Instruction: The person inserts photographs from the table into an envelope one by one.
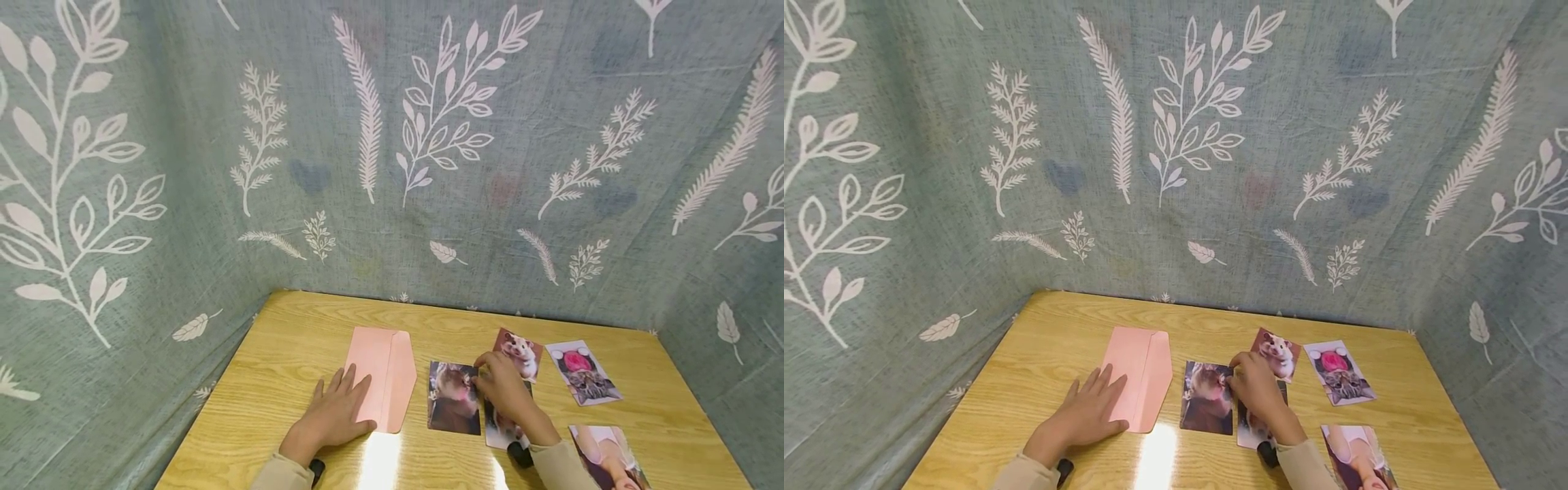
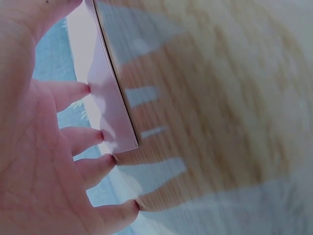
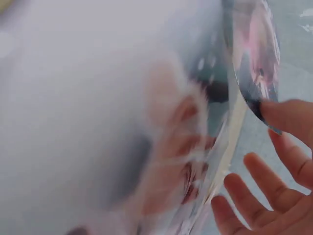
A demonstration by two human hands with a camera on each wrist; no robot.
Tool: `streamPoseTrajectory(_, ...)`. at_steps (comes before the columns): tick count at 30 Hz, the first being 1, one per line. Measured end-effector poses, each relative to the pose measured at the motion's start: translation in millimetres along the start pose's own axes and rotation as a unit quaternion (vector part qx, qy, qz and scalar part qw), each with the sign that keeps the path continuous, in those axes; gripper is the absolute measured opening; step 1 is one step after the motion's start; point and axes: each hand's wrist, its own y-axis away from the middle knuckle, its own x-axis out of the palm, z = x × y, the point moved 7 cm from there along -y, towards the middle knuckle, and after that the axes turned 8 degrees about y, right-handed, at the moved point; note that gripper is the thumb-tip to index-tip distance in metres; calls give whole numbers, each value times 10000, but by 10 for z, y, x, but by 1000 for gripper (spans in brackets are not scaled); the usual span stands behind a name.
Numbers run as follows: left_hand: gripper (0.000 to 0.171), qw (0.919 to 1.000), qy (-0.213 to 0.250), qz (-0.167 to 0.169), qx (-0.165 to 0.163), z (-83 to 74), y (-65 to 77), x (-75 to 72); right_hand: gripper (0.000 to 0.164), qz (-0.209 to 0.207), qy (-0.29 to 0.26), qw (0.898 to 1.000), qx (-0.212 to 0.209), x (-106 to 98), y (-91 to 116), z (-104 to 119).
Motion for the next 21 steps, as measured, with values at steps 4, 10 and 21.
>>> streamPoseTrajectory(4, 88, 10000, 0, -25, -11, 9, 0, 5, 16, 109, -829, 9943, 658, 9, -10, -85)
streamPoseTrajectory(10, 88, 10000, 35, -27, -41, 13, 10, -2, 11, 98, -1687, 9802, 1029, -32, -37, -100)
streamPoseTrajectory(21, 87, 9998, 140, 132, -91, -3, 25, -13, 25, 544, -3698, 9079, 1899, 54, -72, -133)
